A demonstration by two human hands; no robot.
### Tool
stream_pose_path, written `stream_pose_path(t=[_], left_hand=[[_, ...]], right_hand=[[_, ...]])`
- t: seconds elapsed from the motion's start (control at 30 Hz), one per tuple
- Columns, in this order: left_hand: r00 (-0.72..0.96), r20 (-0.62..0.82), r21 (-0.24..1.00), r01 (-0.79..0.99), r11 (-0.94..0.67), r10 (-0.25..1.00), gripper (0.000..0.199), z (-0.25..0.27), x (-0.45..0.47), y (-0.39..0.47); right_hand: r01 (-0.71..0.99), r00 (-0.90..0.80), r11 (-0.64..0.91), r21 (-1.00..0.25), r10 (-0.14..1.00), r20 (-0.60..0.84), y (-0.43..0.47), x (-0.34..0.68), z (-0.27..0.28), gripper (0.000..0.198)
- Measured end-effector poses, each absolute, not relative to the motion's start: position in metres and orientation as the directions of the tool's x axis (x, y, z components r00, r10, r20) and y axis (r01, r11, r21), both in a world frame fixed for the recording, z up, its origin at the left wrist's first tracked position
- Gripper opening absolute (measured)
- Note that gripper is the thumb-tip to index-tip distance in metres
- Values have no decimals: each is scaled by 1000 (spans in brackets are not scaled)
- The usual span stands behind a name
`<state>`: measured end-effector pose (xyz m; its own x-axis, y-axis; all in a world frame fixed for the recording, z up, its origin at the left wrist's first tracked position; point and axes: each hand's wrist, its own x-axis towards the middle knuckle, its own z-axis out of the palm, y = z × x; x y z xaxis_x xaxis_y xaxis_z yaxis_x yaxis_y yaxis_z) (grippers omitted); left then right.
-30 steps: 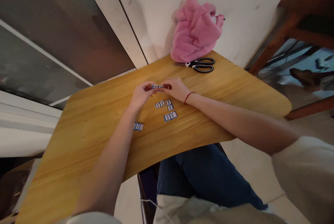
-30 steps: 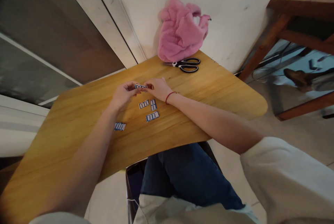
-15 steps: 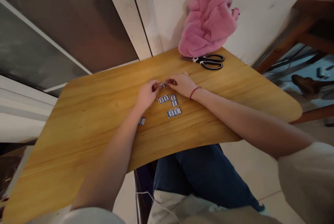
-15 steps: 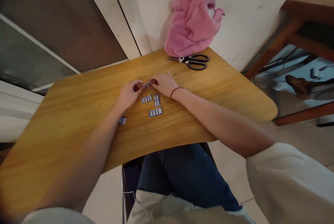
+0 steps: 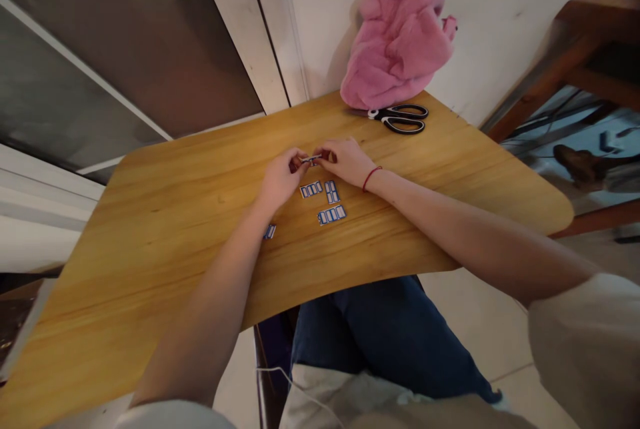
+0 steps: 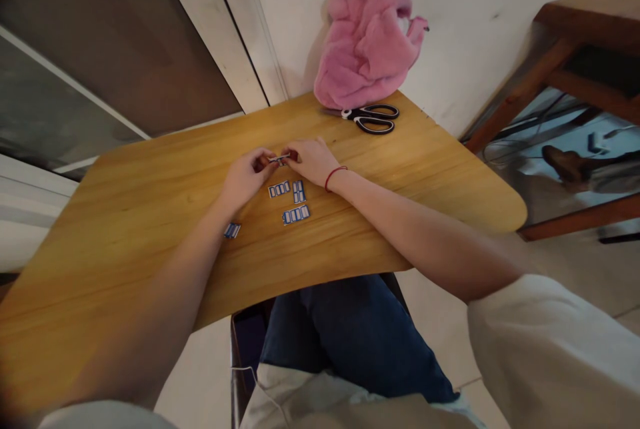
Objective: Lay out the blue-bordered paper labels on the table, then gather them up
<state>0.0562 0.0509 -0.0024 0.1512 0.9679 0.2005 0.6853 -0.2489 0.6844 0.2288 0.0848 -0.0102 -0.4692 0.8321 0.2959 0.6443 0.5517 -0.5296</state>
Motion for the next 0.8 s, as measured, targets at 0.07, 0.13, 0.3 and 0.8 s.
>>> stream_pose_path(t=[0.07, 0.13, 0.3, 0.8], left_hand=[[156, 190, 682, 689, -245, 969, 7, -4, 56, 50], [156, 171, 675, 700, -231, 973, 6, -5, 57, 50], [142, 185, 664, 711, -230, 972, 3, -5, 61, 50], [157, 230, 675, 685, -273, 961, 3, -10, 63, 47]], right_hand=[[644, -489, 553, -529, 829, 271, 84, 229, -9, 20], [656, -508, 548, -518, 829, 234, 84, 229, -9, 21], [676, -512, 576, -460, 816, 268, 83, 228, -7, 21], [636, -492, 578, -511, 814, 307, 86, 229, -9, 16]])
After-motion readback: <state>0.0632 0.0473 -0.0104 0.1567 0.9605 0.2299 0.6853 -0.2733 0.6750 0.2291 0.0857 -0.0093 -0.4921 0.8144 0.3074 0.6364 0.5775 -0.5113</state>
